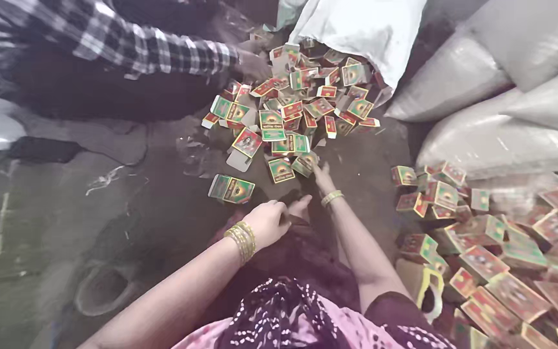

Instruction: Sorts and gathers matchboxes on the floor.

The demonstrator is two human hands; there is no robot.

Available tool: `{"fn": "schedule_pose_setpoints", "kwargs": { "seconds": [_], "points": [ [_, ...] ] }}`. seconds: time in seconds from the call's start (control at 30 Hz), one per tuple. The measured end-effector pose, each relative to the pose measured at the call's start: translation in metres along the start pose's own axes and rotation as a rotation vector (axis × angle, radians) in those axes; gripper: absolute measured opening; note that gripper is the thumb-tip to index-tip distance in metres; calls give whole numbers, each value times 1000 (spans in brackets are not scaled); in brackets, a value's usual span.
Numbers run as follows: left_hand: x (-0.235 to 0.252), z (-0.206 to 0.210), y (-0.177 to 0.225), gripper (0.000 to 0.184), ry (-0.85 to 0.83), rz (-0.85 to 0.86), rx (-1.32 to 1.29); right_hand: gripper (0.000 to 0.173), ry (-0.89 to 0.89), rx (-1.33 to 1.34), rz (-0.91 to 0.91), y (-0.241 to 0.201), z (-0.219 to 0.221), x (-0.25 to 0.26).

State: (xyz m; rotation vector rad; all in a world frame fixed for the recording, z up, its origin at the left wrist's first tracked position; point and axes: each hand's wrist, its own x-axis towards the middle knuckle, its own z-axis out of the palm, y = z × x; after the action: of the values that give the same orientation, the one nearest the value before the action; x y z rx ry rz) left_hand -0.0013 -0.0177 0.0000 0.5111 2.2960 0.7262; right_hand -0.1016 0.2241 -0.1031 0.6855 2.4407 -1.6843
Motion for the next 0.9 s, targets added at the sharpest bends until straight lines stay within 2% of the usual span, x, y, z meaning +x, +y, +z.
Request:
{"fn": "schedule_pose_setpoints", "kwargs": {
  "seconds": [0.07,0.17,0.23,0.3,0.4,0.47,0.57,0.63,0.73,0.8,0.9],
  "points": [
    [0,1,-1,42,31,-8,-6,80,66,-70,-11,-10,-14,2],
    [1,2,3,42,-22,-2,34,72,244,-129,-31,-11,-55,33],
    [4,3,8,43,-78,0,78,74,350,-191,-23,-10,-91,66],
    [7,4,11,43,-114,6,112,83,401,-321,-27,-15,-127,104],
    [8,10,7,45,-83,104,152,104,379,-626,-22,-30,-170,163],
    [9,15,5,43,-34,154,168,103,328,-774,1,-42,-185,193],
    [14,12,11,45,-94,93,166,99,218,-860,83,-53,-182,218],
    [14,9,14,46,-140,59,161,87,44,-775,60,-60,-162,211],
    [11,9,11,46,-144,60,178,58,-172,-602,-151,-73,-136,180],
    [11,9,11,47,-148,32,185,61,-273,-574,-255,-74,-124,156],
    [11,8,10,48,-144,-3,185,55,-385,-650,-257,-72,-110,82]
  ]
}}
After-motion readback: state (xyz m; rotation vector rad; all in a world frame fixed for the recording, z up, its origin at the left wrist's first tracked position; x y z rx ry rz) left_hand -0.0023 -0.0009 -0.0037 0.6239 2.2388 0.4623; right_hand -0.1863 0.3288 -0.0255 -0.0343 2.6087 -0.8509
